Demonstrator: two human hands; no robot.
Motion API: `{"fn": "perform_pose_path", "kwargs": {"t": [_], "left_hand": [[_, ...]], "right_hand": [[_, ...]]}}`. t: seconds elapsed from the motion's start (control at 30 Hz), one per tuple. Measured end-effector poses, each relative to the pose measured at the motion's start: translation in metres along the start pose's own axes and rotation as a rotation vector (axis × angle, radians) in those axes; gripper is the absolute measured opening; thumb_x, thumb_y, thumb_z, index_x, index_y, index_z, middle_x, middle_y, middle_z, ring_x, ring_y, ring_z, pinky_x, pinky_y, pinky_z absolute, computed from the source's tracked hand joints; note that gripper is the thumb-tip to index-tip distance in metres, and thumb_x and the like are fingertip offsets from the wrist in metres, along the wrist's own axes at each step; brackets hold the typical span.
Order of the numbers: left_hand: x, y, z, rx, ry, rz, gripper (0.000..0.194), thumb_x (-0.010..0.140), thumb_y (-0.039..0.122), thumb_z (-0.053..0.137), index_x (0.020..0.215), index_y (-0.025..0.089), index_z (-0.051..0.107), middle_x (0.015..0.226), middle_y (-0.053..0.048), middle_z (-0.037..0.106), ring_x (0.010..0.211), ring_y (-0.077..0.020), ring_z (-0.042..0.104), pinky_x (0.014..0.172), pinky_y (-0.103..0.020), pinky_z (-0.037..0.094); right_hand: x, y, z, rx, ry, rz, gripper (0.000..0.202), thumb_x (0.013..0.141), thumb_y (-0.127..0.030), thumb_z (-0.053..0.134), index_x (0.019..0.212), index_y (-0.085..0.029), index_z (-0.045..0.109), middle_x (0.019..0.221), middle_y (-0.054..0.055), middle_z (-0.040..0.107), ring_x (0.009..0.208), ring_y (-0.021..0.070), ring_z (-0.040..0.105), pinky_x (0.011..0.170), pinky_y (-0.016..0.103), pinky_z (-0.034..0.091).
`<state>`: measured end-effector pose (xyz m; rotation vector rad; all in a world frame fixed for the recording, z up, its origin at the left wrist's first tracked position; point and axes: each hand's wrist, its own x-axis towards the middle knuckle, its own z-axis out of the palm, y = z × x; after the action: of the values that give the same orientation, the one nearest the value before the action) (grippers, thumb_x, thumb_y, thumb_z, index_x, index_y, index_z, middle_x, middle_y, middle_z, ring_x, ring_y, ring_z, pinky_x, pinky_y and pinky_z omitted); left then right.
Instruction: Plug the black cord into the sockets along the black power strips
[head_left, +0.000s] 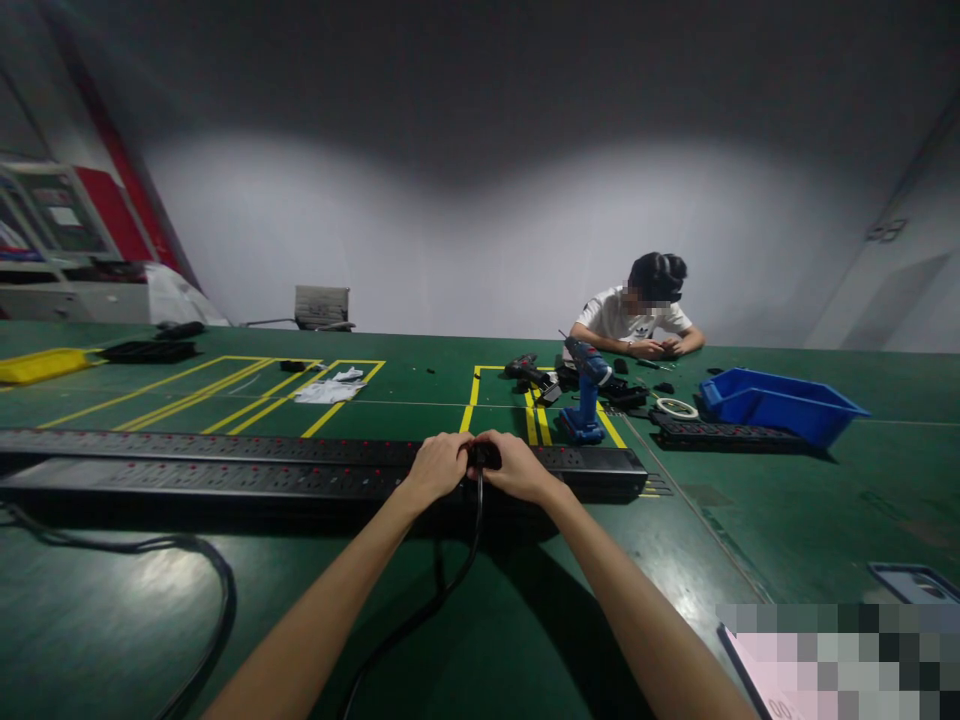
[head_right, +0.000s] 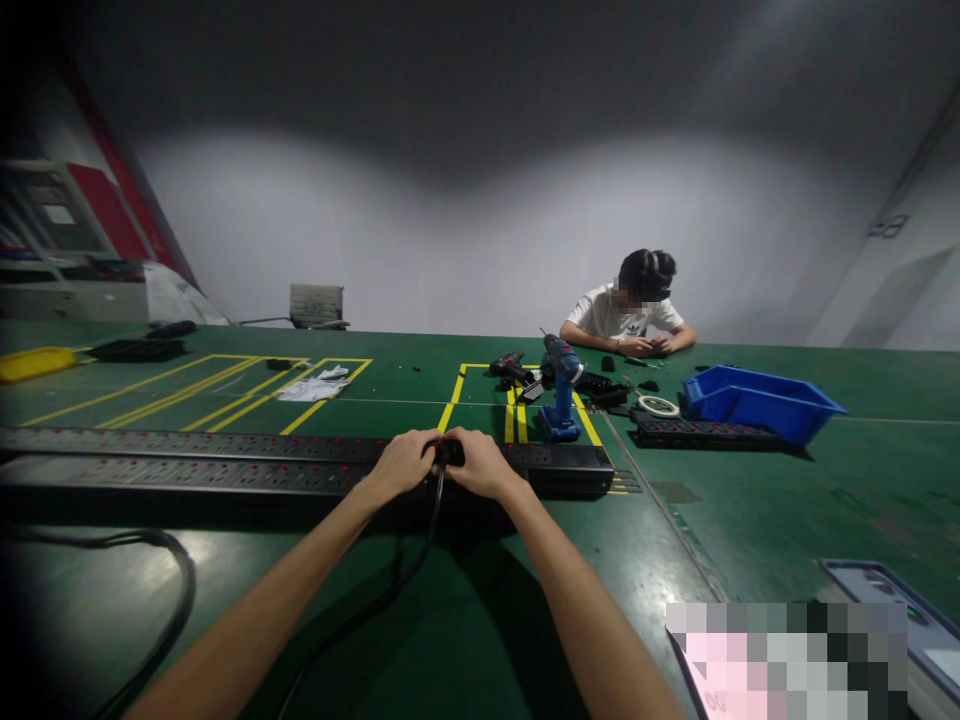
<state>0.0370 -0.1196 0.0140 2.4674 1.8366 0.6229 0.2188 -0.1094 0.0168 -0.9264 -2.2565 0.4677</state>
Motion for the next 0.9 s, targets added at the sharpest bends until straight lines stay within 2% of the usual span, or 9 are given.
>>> {"fn": "perform_pose_path", "kwargs": {"t": [0.13, 0.23, 0.37, 0.47, 0.53, 0.67, 0.9], "left_hand": [[0.0, 0.0, -0.001, -0.016, -0.011, -0.004, 0.028, 0.091, 0.024, 0.039, 0.105, 0.024, 0.063, 0.1, -0.006, 0.068, 0.098, -0.0217, 0.061, 0.087, -0.032, 0.042], [0.001, -0.001, 0.0, -0.025, -0.014, -0.006, 0.028, 0.09, 0.023, 0.04, 0.105, 0.023, 0.063, 0.1, -0.006, 0.068, 0.098, -0.0215, 0.061, 0.088, -0.032, 0.042], [0.001, -0.001, 0.001, -0.013, 0.002, -0.008, 0.028, 0.091, 0.024, 0.04, 0.105, 0.023, 0.064, 0.1, -0.006, 0.068, 0.098, -0.0211, 0.061, 0.091, -0.033, 0.041], [0.001, -0.001, 0.002, 0.001, 0.003, -0.001, 0.029, 0.091, 0.025, 0.039, 0.107, 0.024, 0.063, 0.1, -0.006, 0.068, 0.098, -0.0213, 0.061, 0.09, -0.033, 0.041], [0.001, -0.001, 0.001, 0.004, -0.001, -0.002, 0.03, 0.092, 0.025, 0.039, 0.108, 0.024, 0.063, 0.1, -0.006, 0.068, 0.098, -0.0213, 0.061, 0.089, -0.033, 0.042], [0.0, 0.0, -0.001, -0.007, 0.003, -0.01, 0.029, 0.091, 0.025, 0.04, 0.11, 0.024, 0.063, 0.101, -0.006, 0.068, 0.099, -0.0211, 0.06, 0.089, -0.033, 0.042], [0.0, 0.001, -0.002, -0.021, -0.007, -0.008, 0.028, 0.091, 0.024, 0.041, 0.106, 0.025, 0.064, 0.1, -0.006, 0.069, 0.099, -0.021, 0.061, 0.091, -0.033, 0.041]], "right_hand": [[-0.001, -0.003, 0.0, -0.097, 0.007, 0.009, 0.034, 0.083, -0.031, 0.06, 0.115, -0.02, 0.058, 0.105, 0.009, 0.064, 0.094, 0.022, 0.058, 0.081, 0.031, 0.041], [-0.001, -0.002, 0.0, -0.095, 0.007, 0.045, 0.033, 0.084, -0.031, 0.059, 0.115, -0.02, 0.059, 0.103, 0.009, 0.065, 0.093, 0.0219, 0.058, 0.081, 0.031, 0.041], [0.002, 0.004, -0.002, 0.058, -0.016, 0.065, 0.036, 0.077, -0.027, 0.064, 0.113, -0.022, 0.061, 0.105, 0.005, 0.065, 0.095, 0.0208, 0.058, 0.083, 0.031, 0.042], [0.004, 0.008, -0.003, 0.194, -0.032, 0.078, 0.03, 0.084, -0.026, 0.053, 0.113, -0.023, 0.062, 0.107, 0.003, 0.065, 0.098, 0.0192, 0.058, 0.087, 0.031, 0.042], [0.004, 0.008, -0.003, 0.249, -0.026, 0.089, 0.029, 0.089, -0.032, 0.048, 0.111, -0.022, 0.063, 0.109, 0.003, 0.065, 0.1, 0.0189, 0.058, 0.088, 0.031, 0.043], [0.004, 0.005, -0.004, 0.245, -0.011, 0.074, 0.036, 0.086, -0.043, 0.056, 0.111, -0.019, 0.063, 0.11, 0.006, 0.064, 0.102, 0.02, 0.058, 0.089, 0.032, 0.043], [0.002, 0.002, -0.007, 0.246, -0.012, 0.055, 0.032, 0.082, -0.035, 0.059, 0.11, -0.02, 0.063, 0.11, 0.006, 0.064, 0.102, 0.0206, 0.057, 0.091, 0.034, 0.042]]}}
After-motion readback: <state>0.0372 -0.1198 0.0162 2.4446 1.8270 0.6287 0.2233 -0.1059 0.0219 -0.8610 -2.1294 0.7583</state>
